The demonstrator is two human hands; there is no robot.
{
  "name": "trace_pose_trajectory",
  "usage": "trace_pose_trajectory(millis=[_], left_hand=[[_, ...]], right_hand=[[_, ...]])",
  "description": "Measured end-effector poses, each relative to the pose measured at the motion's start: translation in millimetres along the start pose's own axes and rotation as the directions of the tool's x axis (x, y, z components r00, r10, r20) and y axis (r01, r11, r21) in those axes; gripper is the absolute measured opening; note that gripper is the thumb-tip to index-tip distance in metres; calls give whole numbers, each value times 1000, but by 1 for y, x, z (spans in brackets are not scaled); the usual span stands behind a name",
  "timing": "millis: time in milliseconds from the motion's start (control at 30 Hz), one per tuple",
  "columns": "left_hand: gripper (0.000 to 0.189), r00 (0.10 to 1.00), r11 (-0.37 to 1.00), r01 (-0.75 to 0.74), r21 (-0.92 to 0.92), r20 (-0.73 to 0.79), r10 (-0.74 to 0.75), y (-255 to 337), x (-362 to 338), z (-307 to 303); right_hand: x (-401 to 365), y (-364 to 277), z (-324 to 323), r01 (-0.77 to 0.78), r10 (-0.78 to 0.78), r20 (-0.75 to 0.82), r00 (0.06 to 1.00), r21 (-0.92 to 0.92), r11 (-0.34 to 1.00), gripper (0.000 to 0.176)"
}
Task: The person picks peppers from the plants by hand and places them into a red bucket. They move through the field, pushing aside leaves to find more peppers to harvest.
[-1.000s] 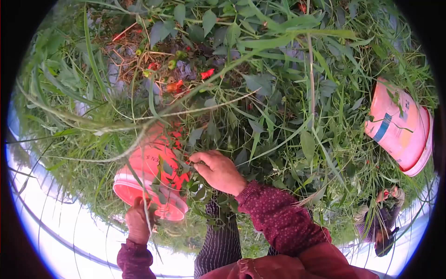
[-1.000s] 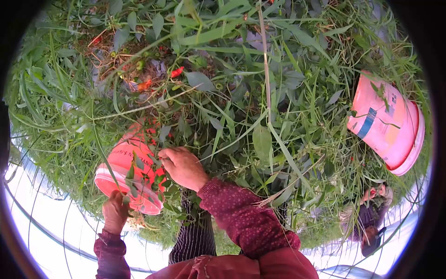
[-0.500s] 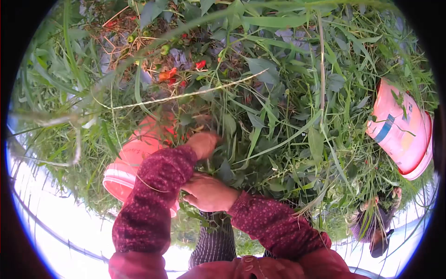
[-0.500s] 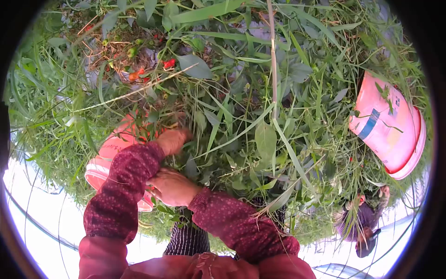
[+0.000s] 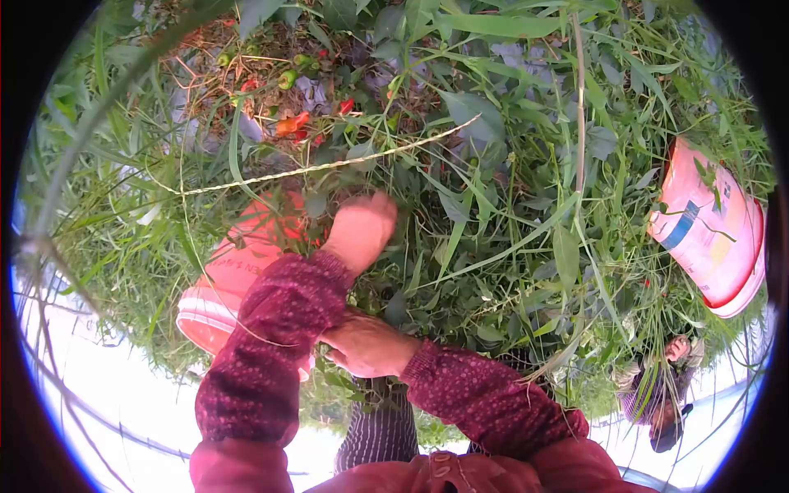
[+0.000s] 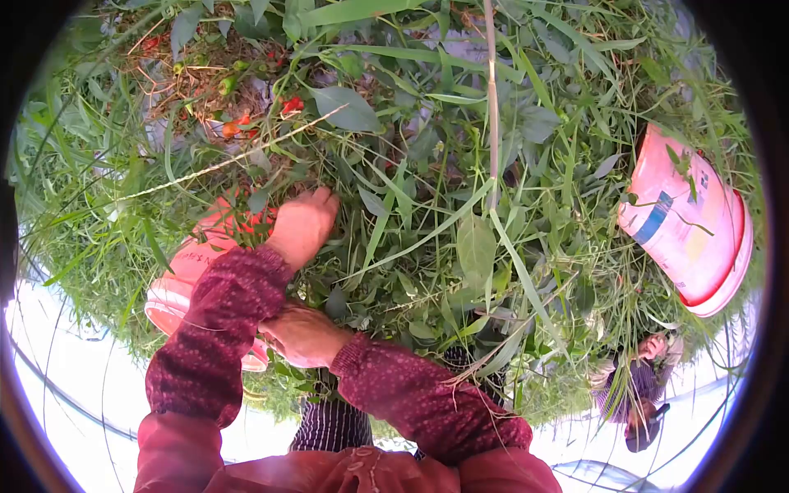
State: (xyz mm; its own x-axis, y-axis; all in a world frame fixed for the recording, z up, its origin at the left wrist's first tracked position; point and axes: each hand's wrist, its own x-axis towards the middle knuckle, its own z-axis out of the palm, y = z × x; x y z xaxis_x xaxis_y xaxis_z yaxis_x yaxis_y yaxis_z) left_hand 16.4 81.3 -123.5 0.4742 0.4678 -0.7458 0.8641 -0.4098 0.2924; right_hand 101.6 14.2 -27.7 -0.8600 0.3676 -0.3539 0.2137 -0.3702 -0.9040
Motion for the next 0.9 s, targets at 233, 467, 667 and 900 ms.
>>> trace_pose_trajectory(millis=[233,467,667,900], left_hand=[[40,939,977,137,162,294,-180,-20,44,84],[35,912,922,377,-87,206,-354,-33,63,91],[43,899,826,434,-360,226,-375,-49,31,56],[33,898,389,373,-842,224,-378,-69,-26,19]], right_hand=[[0,3,1,44,-40,-62,997,51,998,43],[1,10,5,126,-106,-260,960,61,990,24],[6,2,-8,-65,67,-30,997,66,996,29],[4,-1,-12,-60,71,-124,990,91,994,30]])
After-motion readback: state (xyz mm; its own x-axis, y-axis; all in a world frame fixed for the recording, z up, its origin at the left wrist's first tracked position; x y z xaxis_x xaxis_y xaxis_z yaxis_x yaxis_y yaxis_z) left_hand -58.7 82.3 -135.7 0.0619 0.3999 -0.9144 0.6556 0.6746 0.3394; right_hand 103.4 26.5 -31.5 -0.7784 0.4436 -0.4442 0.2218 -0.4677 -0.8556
